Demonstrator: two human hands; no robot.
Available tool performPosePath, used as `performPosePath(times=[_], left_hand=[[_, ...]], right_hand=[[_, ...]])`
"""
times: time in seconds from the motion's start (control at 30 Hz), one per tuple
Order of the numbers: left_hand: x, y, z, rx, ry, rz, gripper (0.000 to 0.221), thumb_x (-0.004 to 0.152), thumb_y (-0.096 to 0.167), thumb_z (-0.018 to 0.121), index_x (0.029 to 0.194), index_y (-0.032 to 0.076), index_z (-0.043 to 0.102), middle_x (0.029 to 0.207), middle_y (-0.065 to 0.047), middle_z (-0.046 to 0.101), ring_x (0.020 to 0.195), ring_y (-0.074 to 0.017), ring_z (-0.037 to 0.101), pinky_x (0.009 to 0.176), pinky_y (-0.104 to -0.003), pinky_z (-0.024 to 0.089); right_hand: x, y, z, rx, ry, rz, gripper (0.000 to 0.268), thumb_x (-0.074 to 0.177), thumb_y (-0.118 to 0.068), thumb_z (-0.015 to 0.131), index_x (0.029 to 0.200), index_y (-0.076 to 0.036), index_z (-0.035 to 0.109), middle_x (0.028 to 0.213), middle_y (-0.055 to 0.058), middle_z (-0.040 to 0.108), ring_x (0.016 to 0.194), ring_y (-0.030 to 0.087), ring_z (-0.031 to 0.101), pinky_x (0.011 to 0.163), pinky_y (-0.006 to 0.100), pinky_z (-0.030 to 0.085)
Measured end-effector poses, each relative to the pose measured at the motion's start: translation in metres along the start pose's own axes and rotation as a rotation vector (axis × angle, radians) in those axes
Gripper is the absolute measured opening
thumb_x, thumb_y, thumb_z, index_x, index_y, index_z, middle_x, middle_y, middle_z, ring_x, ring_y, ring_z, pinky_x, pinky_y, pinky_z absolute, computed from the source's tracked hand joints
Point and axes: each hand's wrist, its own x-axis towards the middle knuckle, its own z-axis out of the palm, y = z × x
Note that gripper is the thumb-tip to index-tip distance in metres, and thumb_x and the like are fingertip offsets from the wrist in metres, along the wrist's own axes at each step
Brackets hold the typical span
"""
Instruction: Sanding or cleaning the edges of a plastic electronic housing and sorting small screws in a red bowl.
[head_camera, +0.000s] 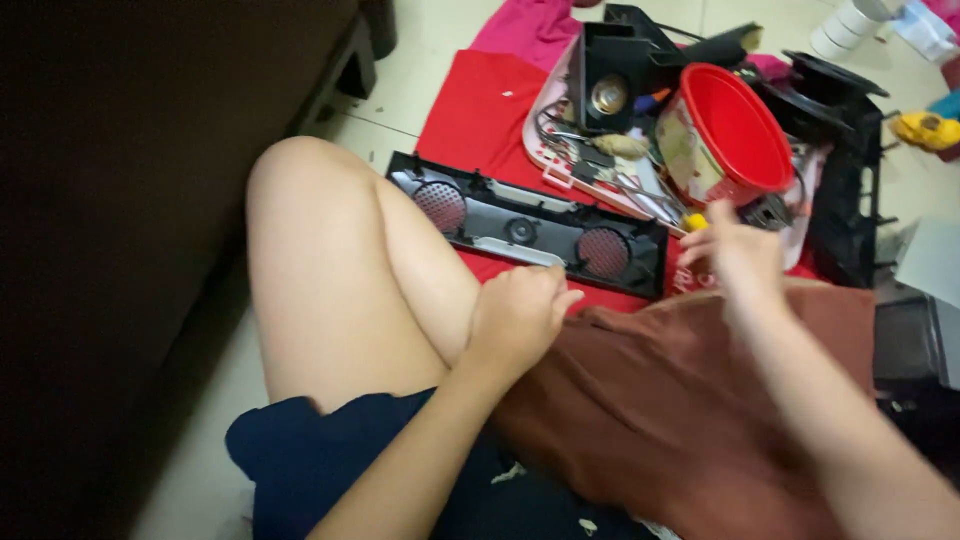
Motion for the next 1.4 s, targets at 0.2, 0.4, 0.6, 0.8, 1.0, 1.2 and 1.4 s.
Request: performPosePath(times=[0.2, 0.4, 0.6, 0.8, 1.0, 1.2, 1.4], left_hand=[[-0.009, 0.0, 0.011, -0.067, 0.31, 0.112, 0.023, 0.079, 0.026, 0.056, 0.07, 0.005, 0.056, 0.066, -0.014, 0.061, 0.056, -0.0361, 0.055, 0.052, -0.045, 0.042], [-0.007, -0.001, 0.015, -0.009, 0.256, 0.112, 0.022, 0.079, 0.025, 0.055, 0.072, 0.005, 0.056, 0.069, -0.013, 0.061, 0.059, -0.0364, 0.055, 0.054, -0.045, 0.042], [-0.006, 0.0, 0.016, 0.007, 0.23, 0.098, 0.02, 0.08, 0.024, 0.054, 0.074, 0.005, 0.055, 0.071, -0.013, 0.061, 0.061, -0.0362, 0.056, 0.055, -0.045, 0.043], [-0.008, 0.004, 0.011, -0.1, 0.294, 0.081, 0.015, 0.078, 0.018, 0.055, 0.086, 0.006, 0.053, 0.082, -0.011, 0.058, 0.071, -0.034, 0.055, 0.062, -0.042, 0.044], [-0.007, 0.007, 0.011, -0.123, 0.502, 0.074, 0.015, 0.077, 0.004, 0.047, 0.091, 0.004, 0.049, 0.086, -0.013, 0.054, 0.071, -0.0337, 0.055, 0.061, -0.042, 0.044], [-0.012, 0.018, 0.001, -0.233, 0.585, 0.007, 0.012, 0.086, 0.012, 0.041, 0.086, 0.002, 0.047, 0.081, -0.013, 0.057, 0.069, -0.0322, 0.054, 0.065, -0.04, 0.042], [-0.011, 0.018, 0.003, -0.326, 0.631, -0.091, 0.037, 0.092, 0.026, 0.025, 0.074, 0.002, 0.046, 0.065, -0.016, 0.055, 0.055, -0.0332, 0.049, 0.057, -0.042, 0.039]], right_hand=[[0.1, 0.023, -0.016, 0.46, -0.076, 0.534, 0.059, 0.081, -0.061, 0.035, 0.095, -0.007, 0.054, 0.095, 0.007, 0.058, 0.084, 0.021, 0.054, 0.073, 0.031, 0.043], [0.119, 0.029, -0.016, 0.551, -0.033, 0.533, 0.028, 0.075, -0.032, 0.047, 0.093, -0.011, 0.052, 0.085, 0.001, 0.058, 0.084, 0.016, 0.058, 0.077, 0.028, 0.046], [0.053, -0.013, -0.025, 0.519, -0.089, 0.279, 0.018, 0.085, -0.02, 0.041, 0.086, -0.005, 0.05, 0.076, 0.004, 0.053, 0.074, 0.015, 0.057, 0.071, 0.025, 0.048], [-0.012, -0.022, -0.049, 0.581, -0.287, 0.108, 0.009, 0.086, -0.02, 0.046, 0.083, -0.011, 0.046, 0.068, 0.004, 0.045, 0.062, 0.016, 0.045, 0.064, 0.028, 0.041], [-0.054, 0.004, -0.057, 0.641, -0.269, 0.087, 0.01, 0.086, -0.012, 0.046, 0.082, -0.004, 0.05, 0.061, 0.005, 0.043, 0.048, 0.013, 0.036, 0.049, 0.029, 0.035], [-0.078, 0.038, -0.055, 0.826, -0.297, 0.094, 0.015, 0.082, -0.011, 0.045, 0.068, -0.008, 0.049, 0.049, 0.002, 0.039, 0.042, 0.012, 0.033, 0.044, 0.024, 0.03], [-0.086, 0.035, -0.051, 0.671, -0.285, -0.021, 0.012, 0.079, -0.008, 0.043, 0.07, -0.004, 0.05, 0.048, 0.003, 0.041, 0.039, 0.01, 0.033, 0.043, 0.022, 0.032]])
